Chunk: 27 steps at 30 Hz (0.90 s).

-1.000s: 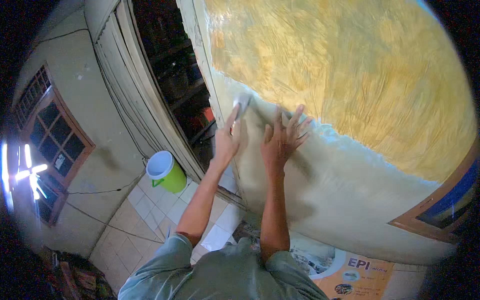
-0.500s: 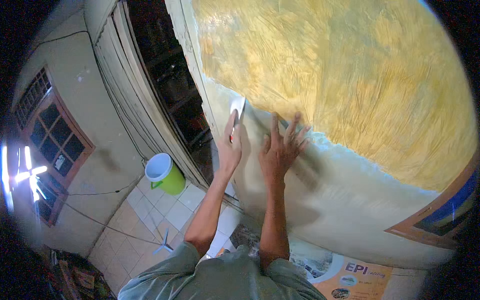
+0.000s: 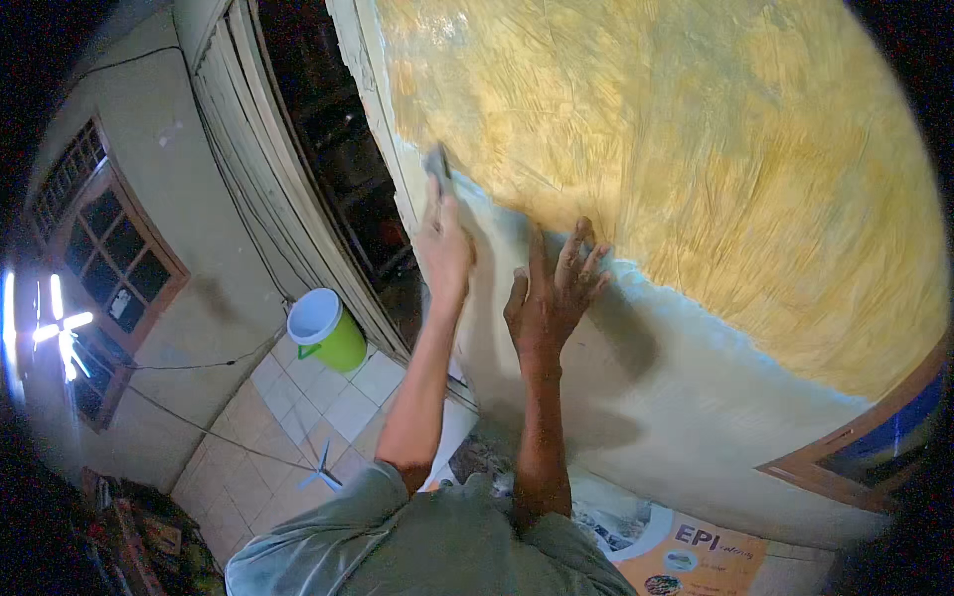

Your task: Using a putty knife to apply plaster or filler to a wall surface.

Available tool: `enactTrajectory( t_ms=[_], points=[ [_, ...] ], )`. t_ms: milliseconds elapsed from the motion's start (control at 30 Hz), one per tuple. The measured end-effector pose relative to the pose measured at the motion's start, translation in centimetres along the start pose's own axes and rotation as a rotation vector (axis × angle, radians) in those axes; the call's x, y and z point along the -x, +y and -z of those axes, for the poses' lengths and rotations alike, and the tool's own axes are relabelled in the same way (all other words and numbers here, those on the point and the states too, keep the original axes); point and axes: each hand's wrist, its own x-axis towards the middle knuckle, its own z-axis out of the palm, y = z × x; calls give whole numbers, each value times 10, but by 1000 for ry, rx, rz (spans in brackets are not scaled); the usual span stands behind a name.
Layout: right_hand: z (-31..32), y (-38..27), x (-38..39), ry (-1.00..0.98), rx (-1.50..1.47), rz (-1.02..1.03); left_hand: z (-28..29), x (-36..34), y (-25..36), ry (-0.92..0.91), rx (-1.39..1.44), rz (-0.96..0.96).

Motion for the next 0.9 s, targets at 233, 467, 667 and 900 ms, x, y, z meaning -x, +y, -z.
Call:
enactTrajectory(
  t_ms=[233, 467, 667, 900],
  points=[
    [6, 5, -8, -33, 21, -9, -7, 13, -30, -15, 47, 31],
    [-8, 58, -3, 154, 116, -95, -5, 20, -38, -87, -91, 133],
    [-7, 113, 4, 305, 254, -163, -36, 38, -54, -59, -30, 57],
    [4, 124, 11, 203, 238, -187, -27, -2, -31, 25, 171, 96]
  ],
)
